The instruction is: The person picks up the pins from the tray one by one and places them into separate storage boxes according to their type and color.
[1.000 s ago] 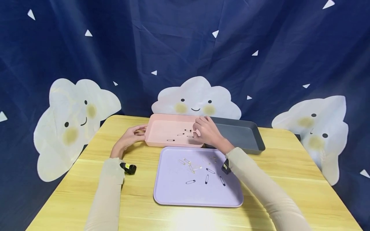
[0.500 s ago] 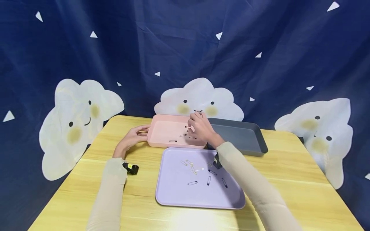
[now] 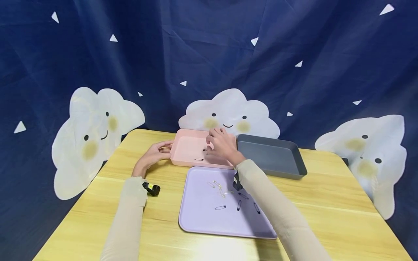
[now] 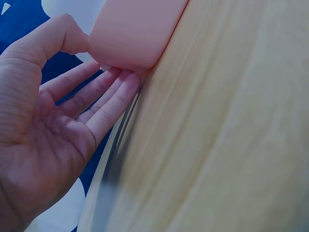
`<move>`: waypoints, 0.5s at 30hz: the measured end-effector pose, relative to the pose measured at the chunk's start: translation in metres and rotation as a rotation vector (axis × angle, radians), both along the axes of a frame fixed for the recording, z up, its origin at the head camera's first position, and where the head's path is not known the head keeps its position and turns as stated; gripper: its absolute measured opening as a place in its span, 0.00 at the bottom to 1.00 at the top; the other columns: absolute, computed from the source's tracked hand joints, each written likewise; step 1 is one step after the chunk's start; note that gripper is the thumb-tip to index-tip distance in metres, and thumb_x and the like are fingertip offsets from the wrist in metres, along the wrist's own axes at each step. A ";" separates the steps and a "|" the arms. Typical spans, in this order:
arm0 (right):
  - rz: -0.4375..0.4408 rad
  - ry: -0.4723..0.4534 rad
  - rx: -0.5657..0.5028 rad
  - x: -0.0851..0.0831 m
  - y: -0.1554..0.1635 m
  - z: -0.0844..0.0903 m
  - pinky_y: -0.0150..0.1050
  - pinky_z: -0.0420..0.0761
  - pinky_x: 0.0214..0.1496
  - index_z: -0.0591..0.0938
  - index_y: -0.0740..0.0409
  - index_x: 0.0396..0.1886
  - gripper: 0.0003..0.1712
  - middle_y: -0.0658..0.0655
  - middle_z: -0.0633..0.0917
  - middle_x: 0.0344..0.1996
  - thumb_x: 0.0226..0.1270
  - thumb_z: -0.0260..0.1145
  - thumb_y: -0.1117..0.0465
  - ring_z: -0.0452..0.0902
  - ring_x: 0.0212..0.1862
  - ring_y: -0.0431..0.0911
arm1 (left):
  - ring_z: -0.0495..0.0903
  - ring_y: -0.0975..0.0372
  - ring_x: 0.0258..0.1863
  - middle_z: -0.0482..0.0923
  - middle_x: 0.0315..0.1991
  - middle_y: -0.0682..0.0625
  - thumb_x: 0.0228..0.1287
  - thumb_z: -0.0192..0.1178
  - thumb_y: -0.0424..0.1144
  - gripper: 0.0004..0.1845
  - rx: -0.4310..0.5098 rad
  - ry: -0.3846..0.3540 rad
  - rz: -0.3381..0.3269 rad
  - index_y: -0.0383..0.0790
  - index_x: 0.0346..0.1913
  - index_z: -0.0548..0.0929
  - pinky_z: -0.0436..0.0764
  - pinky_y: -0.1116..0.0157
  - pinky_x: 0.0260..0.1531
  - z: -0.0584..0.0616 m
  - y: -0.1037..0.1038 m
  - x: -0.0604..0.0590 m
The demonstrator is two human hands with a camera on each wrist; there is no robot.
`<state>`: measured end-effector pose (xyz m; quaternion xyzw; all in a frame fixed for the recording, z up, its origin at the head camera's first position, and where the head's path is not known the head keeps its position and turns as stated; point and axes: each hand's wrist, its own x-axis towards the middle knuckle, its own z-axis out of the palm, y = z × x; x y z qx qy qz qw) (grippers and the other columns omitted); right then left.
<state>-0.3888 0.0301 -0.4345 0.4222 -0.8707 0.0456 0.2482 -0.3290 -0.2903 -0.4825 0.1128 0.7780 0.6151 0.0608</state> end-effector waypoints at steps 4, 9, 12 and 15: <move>0.002 -0.008 -0.019 0.000 0.004 0.000 0.48 0.70 0.54 0.84 0.52 0.36 0.11 0.53 0.79 0.38 0.52 0.72 0.59 0.71 0.43 0.51 | 0.71 0.33 0.66 0.68 0.67 0.24 0.62 0.59 0.22 0.36 0.006 0.006 -0.009 0.26 0.75 0.63 0.80 0.77 0.48 0.001 0.000 -0.001; -0.023 -0.015 -0.007 0.001 0.011 0.001 0.48 0.71 0.57 0.84 0.51 0.43 0.15 0.51 0.80 0.38 0.54 0.72 0.57 0.71 0.43 0.50 | 0.71 0.33 0.65 0.68 0.66 0.23 0.62 0.60 0.22 0.37 0.011 0.015 -0.011 0.26 0.75 0.64 0.80 0.77 0.48 0.001 -0.001 -0.002; -0.027 -0.023 0.000 0.003 0.015 0.003 0.47 0.71 0.58 0.84 0.50 0.45 0.16 0.51 0.81 0.39 0.56 0.72 0.55 0.70 0.43 0.49 | 0.71 0.32 0.65 0.68 0.66 0.22 0.62 0.59 0.21 0.37 0.017 0.017 -0.014 0.25 0.75 0.63 0.80 0.77 0.48 0.000 -0.001 -0.002; -0.016 -0.037 -0.006 0.005 0.018 0.005 0.48 0.70 0.59 0.84 0.51 0.46 0.16 0.51 0.82 0.40 0.58 0.71 0.55 0.69 0.43 0.50 | 0.71 0.32 0.65 0.68 0.66 0.22 0.62 0.59 0.21 0.37 0.024 0.015 -0.016 0.24 0.75 0.62 0.80 0.77 0.48 0.000 0.000 -0.002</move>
